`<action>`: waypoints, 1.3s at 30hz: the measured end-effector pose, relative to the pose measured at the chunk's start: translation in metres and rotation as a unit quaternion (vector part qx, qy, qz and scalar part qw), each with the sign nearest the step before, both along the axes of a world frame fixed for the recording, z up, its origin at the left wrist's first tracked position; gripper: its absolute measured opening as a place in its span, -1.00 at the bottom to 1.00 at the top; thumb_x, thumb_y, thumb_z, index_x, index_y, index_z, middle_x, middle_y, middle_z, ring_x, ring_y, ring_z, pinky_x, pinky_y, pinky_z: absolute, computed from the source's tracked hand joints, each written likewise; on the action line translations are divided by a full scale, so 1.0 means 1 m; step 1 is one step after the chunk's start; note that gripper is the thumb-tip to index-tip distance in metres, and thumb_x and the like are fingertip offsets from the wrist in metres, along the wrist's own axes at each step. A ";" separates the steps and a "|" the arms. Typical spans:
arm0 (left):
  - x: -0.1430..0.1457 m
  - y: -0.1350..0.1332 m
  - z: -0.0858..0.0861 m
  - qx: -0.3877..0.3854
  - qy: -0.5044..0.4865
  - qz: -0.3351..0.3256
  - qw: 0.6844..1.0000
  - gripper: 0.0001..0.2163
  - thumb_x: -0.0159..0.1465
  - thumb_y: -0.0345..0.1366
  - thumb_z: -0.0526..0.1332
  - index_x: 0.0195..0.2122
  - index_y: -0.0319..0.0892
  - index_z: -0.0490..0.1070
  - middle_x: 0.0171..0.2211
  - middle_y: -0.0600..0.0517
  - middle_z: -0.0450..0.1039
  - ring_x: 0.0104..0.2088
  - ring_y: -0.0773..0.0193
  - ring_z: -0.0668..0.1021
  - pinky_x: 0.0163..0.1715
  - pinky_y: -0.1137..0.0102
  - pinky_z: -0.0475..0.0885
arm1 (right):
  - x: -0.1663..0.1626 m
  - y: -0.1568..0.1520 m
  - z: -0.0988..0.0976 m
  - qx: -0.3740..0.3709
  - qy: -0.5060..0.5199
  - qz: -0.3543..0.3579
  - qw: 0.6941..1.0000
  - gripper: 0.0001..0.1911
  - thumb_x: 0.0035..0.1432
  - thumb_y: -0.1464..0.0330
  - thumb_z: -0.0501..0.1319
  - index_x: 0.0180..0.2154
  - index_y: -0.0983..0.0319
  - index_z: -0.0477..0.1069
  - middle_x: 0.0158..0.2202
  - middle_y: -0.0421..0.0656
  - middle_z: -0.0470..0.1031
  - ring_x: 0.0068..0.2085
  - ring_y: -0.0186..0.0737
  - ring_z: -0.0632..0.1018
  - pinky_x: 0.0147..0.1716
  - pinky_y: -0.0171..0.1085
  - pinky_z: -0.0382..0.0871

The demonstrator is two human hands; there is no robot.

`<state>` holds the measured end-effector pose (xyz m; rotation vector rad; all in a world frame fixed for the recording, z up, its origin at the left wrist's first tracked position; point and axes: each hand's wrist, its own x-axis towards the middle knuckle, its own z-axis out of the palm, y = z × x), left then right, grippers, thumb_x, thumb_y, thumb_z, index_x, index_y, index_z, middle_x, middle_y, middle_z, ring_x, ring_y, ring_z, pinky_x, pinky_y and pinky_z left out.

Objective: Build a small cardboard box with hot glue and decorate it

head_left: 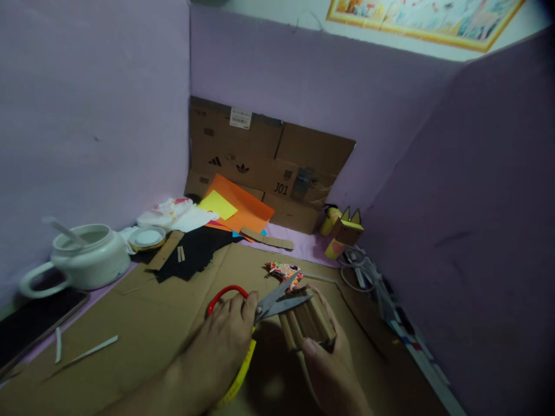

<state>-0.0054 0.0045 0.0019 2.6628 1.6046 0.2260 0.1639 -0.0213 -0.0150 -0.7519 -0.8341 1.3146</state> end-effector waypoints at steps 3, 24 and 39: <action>-0.001 0.000 0.003 -0.007 0.020 0.001 1.000 -0.47 0.13 -0.68 -0.07 0.16 -0.34 0.11 -0.02 -0.29 0.37 -0.02 0.00 0.46 -0.07 0.10 0.40 | -0.001 0.000 -0.002 -0.001 -0.015 -0.019 1.000 0.01 -0.31 0.23 0.45 0.18 0.11 0.06 -0.01 -0.02 0.47 -0.03 0.10 0.49 -0.01 0.00 0.29; -0.006 0.011 -0.007 0.043 -0.040 -0.079 0.995 -0.56 0.16 -0.64 -0.07 0.06 -0.31 0.20 -0.20 -0.19 0.41 -0.19 0.05 0.50 -0.18 0.12 0.45 | 0.011 0.003 0.000 0.042 -0.154 -0.087 0.983 -0.07 -0.27 0.14 0.42 0.15 0.17 0.14 0.03 -0.01 0.42 0.02 0.12 0.44 0.01 -0.02 0.28; -0.005 0.009 -0.017 0.051 -0.066 -0.045 0.995 -0.49 0.13 -0.64 -0.08 0.13 -0.23 0.10 -0.10 -0.18 0.35 -0.11 0.05 0.43 -0.12 0.16 0.40 | 0.010 0.004 -0.006 0.064 -0.278 -0.095 0.954 -0.17 -0.26 0.15 0.37 0.09 0.21 0.22 0.02 -0.01 0.42 0.04 0.13 0.42 0.03 -0.05 0.27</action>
